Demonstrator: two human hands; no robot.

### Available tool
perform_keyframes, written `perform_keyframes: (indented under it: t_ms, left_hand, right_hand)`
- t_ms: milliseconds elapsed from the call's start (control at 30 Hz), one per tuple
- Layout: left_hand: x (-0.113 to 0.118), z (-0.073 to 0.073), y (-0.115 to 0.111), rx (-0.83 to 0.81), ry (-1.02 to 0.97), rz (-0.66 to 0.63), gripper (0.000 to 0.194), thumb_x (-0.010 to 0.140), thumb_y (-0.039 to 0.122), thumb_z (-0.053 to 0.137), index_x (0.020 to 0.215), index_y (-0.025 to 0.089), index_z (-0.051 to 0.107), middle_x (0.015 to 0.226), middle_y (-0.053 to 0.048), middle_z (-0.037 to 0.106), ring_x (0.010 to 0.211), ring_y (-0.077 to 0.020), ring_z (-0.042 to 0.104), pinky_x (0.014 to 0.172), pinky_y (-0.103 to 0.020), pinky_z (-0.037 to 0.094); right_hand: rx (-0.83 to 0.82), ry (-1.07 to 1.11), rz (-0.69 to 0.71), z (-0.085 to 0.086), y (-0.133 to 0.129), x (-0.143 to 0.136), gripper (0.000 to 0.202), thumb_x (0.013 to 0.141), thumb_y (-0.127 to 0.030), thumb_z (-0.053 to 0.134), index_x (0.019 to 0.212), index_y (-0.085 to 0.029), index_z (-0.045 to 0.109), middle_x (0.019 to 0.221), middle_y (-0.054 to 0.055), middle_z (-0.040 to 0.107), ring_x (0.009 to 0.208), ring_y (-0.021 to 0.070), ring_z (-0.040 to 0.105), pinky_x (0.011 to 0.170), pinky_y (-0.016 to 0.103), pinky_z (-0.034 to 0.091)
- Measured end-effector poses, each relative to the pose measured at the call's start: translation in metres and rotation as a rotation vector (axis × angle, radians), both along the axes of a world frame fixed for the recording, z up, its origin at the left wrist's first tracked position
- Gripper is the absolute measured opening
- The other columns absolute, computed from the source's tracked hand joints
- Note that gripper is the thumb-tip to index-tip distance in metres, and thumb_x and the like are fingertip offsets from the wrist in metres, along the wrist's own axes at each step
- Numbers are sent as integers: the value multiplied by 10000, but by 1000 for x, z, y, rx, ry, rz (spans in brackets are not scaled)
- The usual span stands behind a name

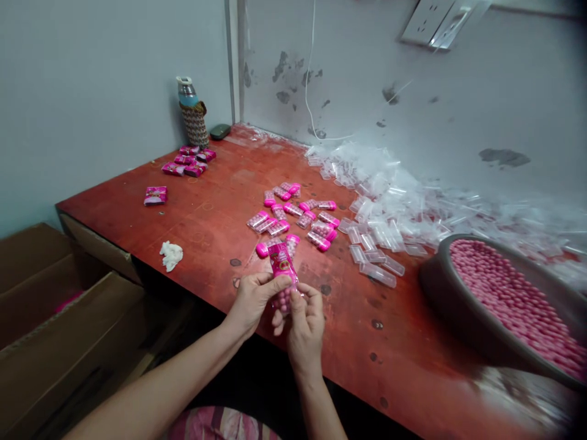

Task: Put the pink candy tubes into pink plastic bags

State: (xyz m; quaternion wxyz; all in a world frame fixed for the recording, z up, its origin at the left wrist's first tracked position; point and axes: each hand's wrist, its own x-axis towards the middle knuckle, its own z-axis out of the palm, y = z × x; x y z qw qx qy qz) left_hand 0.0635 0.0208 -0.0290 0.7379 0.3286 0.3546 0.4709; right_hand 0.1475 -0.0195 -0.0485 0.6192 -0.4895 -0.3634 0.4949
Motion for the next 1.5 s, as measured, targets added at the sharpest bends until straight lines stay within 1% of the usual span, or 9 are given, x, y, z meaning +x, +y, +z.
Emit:
perform_keyframes:
  t_ms: [100,267,433,767,967,1200,1267,1367,1500]
  left_hand:
    - [-1,0,-2,11,24,-27,265,706,342,589,608,97,568,484,-29,548,290,-107,462,280,-219,361]
    - [-2,1,-8,2,8,-42,271,702,347,592,590,104,556,462,-13,526,306,-106,462,294,-223,372]
    - [-1,-2,-14,-69,-112,-32,264,736,375,547,690,115,555,505,-15,548,320,-115,472,285,-243,400]
    - [-6,0,-5,-122,-18,-101,264,670,348,621,598,106,542,413,-1,509,248,-113,430,239,-228,360]
    - [-4,6,-5,-102,35,-67,251,683,328,609,577,109,546,396,9,488,228,-98,409,221,-196,316]
    - [-1,5,-10,-129,-45,-216,246,726,310,570,582,116,524,438,12,486,244,-96,403,233,-230,361]
    - [1,4,-12,-108,-72,-185,267,745,340,548,606,113,531,456,9,494,262,-94,410,244,-231,369]
    - [4,1,-13,-92,-50,30,284,756,364,539,632,109,541,478,6,514,322,-75,444,306,-188,389]
    - [2,-5,-14,-126,78,206,346,745,422,537,624,98,550,487,-10,542,397,-68,490,380,-156,407]
  right_hand:
    - [-22,70,16,1,0,0,184,850,-360,416,946,-207,384,547,-63,528,345,77,489,299,154,373]
    - [11,-146,-79,0,-5,2,201,826,-318,483,965,-194,407,522,-66,531,341,64,468,327,150,382]
    - [-21,37,27,-2,-6,0,154,858,-328,417,946,-205,389,453,-98,481,293,61,429,288,135,342]
    - [5,-193,-52,-10,-14,-5,222,830,-324,467,996,-188,408,640,-23,565,464,89,544,380,167,422]
    - [-19,49,-44,0,-10,-11,184,843,-352,436,956,-210,401,553,-71,515,346,64,478,290,135,340]
    - [21,183,-51,7,-13,-11,155,856,-345,409,935,-214,384,500,-94,494,286,54,438,277,129,309]
    - [7,92,-22,9,-14,-3,147,864,-340,391,942,-215,396,521,-77,527,299,65,457,286,144,336]
    - [34,-315,42,16,-13,16,127,856,-293,416,889,-200,496,589,-26,586,409,91,536,389,190,430]
    - [302,-914,-57,22,-6,38,131,819,-194,479,890,-185,588,751,42,635,649,144,596,603,258,474]
